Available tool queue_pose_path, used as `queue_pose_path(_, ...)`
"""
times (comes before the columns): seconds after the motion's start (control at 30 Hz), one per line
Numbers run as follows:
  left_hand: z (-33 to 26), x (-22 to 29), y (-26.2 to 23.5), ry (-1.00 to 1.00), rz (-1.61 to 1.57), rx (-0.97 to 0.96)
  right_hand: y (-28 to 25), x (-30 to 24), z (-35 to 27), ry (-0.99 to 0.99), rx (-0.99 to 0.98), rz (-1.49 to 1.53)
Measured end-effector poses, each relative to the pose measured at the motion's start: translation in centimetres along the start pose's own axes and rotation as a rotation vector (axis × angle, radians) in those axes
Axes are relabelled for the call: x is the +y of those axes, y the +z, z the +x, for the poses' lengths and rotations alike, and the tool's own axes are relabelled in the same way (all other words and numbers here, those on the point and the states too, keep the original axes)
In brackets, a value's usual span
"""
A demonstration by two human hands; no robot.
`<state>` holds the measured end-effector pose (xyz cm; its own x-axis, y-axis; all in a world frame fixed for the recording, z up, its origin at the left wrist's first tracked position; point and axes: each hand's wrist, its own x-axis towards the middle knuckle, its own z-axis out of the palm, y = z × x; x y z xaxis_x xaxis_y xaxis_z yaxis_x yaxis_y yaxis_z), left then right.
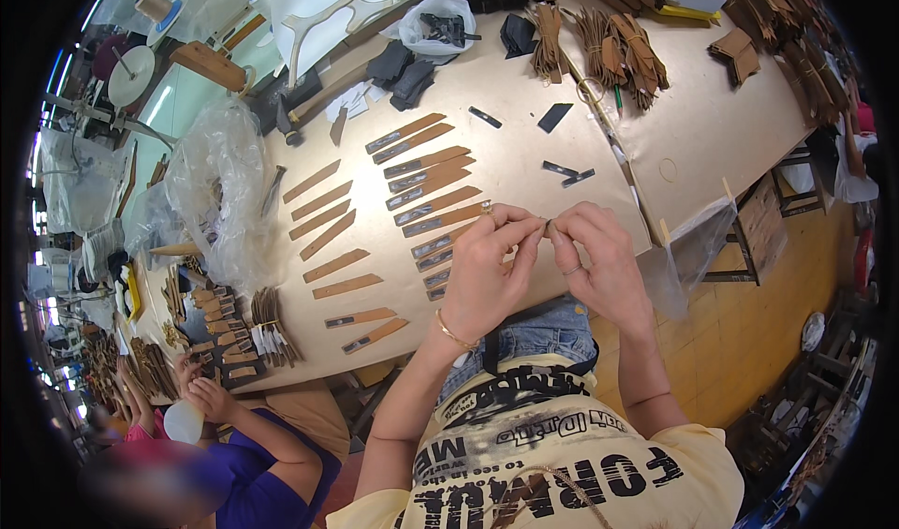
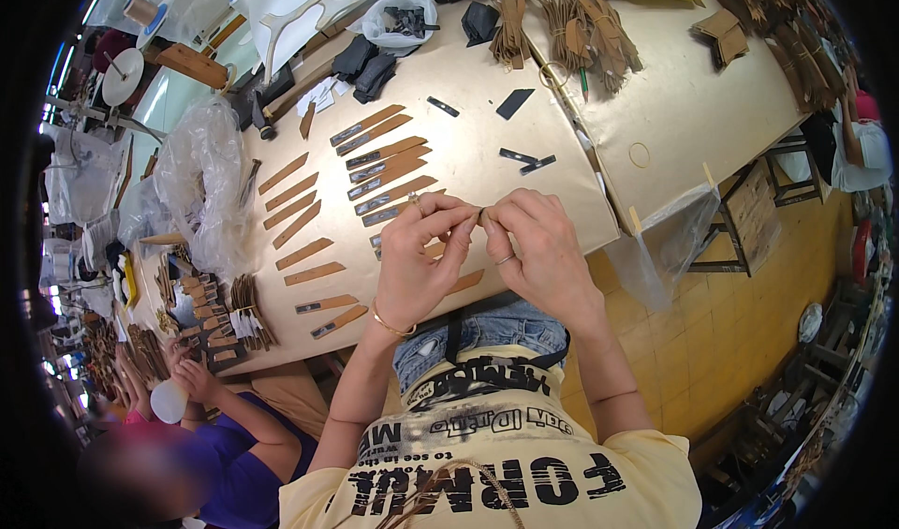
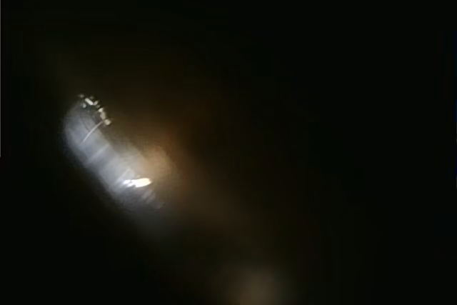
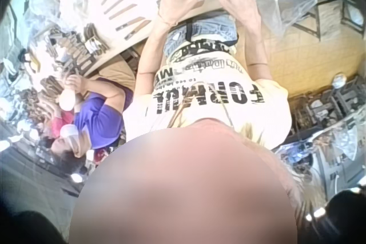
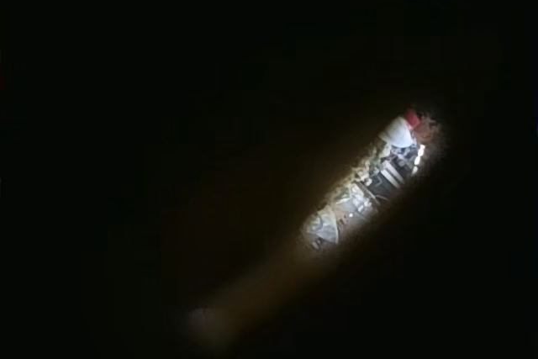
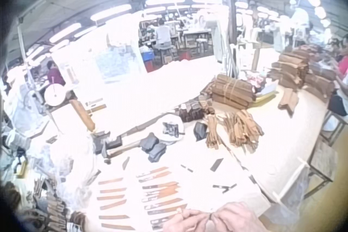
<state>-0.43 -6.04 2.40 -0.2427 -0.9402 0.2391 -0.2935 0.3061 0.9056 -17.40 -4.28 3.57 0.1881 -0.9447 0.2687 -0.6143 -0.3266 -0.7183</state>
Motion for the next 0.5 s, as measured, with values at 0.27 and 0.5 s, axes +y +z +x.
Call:
queue_pose_path(0.27, 0.0, 0.6, 0.0, 0.057, 0.088, 0.038, 0.5, 0.2, -0.2, -0.018, 0.052, 0.012)
queue_pose_path(0.5, -0.5, 1.6, 0.7, -0.001, -0.006, 0.036, -0.3, 0.4, -0.9, -0.009, 0.108, 0.067)
